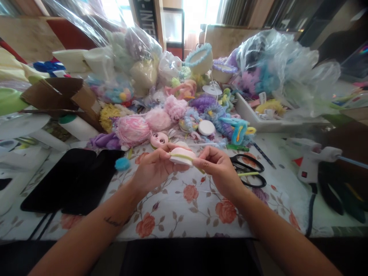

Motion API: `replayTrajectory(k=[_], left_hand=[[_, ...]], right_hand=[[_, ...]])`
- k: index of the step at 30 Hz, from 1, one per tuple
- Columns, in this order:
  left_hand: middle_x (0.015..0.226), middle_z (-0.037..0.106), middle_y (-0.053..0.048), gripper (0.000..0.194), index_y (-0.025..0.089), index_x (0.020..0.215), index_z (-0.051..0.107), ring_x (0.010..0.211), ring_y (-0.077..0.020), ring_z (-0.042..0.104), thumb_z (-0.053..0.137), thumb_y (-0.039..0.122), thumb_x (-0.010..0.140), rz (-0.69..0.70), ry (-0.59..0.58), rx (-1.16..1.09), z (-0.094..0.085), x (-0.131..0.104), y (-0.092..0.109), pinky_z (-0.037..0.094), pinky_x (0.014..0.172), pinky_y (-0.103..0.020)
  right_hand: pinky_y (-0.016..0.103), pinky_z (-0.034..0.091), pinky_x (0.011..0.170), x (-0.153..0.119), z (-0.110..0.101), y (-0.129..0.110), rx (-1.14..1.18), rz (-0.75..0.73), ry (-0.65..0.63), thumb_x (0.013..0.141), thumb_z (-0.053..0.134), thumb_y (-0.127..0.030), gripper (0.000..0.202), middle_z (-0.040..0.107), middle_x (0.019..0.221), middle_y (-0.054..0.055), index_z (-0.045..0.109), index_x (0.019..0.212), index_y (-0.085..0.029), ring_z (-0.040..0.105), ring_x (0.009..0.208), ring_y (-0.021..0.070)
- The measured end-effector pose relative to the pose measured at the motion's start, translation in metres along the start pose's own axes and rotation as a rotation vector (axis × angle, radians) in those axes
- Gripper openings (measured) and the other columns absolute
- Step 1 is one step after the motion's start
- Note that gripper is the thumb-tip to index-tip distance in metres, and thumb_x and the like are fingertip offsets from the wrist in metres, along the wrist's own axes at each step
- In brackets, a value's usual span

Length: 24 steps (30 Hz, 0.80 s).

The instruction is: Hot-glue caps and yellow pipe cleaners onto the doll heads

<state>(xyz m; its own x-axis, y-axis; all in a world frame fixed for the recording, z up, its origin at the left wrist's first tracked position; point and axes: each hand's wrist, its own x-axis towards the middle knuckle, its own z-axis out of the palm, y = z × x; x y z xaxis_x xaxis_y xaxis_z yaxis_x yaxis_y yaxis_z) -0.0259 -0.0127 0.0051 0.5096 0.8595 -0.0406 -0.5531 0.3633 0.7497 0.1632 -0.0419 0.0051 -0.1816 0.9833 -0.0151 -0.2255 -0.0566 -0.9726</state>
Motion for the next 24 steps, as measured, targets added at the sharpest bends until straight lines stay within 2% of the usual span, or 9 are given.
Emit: replayTrajectory(k=[4,8,12,16,18,22,24], left_hand=[[0.098,0.073,-0.011,0.025,0.011,0.092,0.071,0.083,-0.0194,0.066,0.055,0.016,0.073,-0.005,-0.011,-0.004,0.0,0.0,-0.002,0.057,0.075,-0.031],[0.1,0.073,-0.009,0.026,0.011,0.093,0.072,0.082,-0.0186,0.067,0.055,0.016,0.075,0.026,-0.047,0.026,-0.003,-0.001,-0.002,0.058,0.074,-0.03],[0.105,0.072,-0.011,0.027,0.011,0.097,0.072,0.092,-0.0224,0.067,0.054,0.015,0.077,0.048,-0.077,0.095,-0.004,-0.002,-0.001,0.058,0.08,-0.035],[0.106,0.072,-0.01,0.028,0.012,0.097,0.072,0.092,-0.0221,0.067,0.053,0.014,0.077,0.043,-0.087,0.103,-0.005,-0.001,-0.001,0.058,0.08,-0.035],[0.105,0.073,-0.01,0.028,0.012,0.097,0.072,0.091,-0.0218,0.068,0.053,0.014,0.077,0.045,-0.1,0.101,-0.005,-0.001,-0.001,0.058,0.08,-0.035],[0.101,0.073,-0.009,0.028,0.013,0.097,0.072,0.09,-0.0215,0.068,0.052,0.013,0.078,0.044,-0.146,0.089,-0.003,-0.003,0.0,0.058,0.079,-0.033],[0.104,0.073,-0.01,0.028,0.012,0.097,0.072,0.092,-0.0217,0.068,0.052,0.012,0.079,0.046,-0.162,0.087,-0.003,-0.004,0.001,0.057,0.079,-0.032]], right_hand=[[0.02,0.021,0.042,0.001,-0.001,0.002,0.059,0.025,-0.017,0.073,0.08,-0.03,0.034,0.042,0.051,-0.009,0.05,0.062,-0.018,0.031,0.045,0.0047],[0.021,0.024,0.043,0.005,-0.005,0.004,0.022,0.046,-0.081,0.074,0.079,-0.031,0.031,0.045,0.053,-0.008,0.052,0.064,-0.018,0.034,0.047,0.0058],[0.021,0.031,0.049,0.008,-0.007,0.006,0.074,-0.066,-0.112,0.073,0.08,-0.025,0.023,0.054,0.068,-0.005,0.058,0.075,-0.019,0.042,0.056,0.0068],[0.021,0.038,0.055,0.007,-0.005,0.007,0.079,-0.215,-0.127,0.076,0.077,-0.018,0.014,0.054,0.082,-0.002,0.063,0.075,-0.019,0.048,0.067,0.0084],[0.021,0.039,0.054,0.007,-0.006,0.007,0.041,-0.235,-0.11,0.076,0.077,-0.019,0.011,0.055,0.085,-0.001,0.065,0.076,-0.019,0.049,0.066,0.0082],[0.02,0.041,0.048,0.006,-0.009,0.003,0.09,-0.029,-0.185,0.076,0.078,-0.023,0.021,0.058,0.078,-0.003,0.064,0.091,-0.023,0.05,0.057,0.007],[0.019,0.045,0.05,0.006,-0.01,-0.001,0.082,0.034,-0.221,0.076,0.078,-0.023,0.027,0.062,0.083,-0.003,0.062,0.099,-0.023,0.054,0.058,0.007]])
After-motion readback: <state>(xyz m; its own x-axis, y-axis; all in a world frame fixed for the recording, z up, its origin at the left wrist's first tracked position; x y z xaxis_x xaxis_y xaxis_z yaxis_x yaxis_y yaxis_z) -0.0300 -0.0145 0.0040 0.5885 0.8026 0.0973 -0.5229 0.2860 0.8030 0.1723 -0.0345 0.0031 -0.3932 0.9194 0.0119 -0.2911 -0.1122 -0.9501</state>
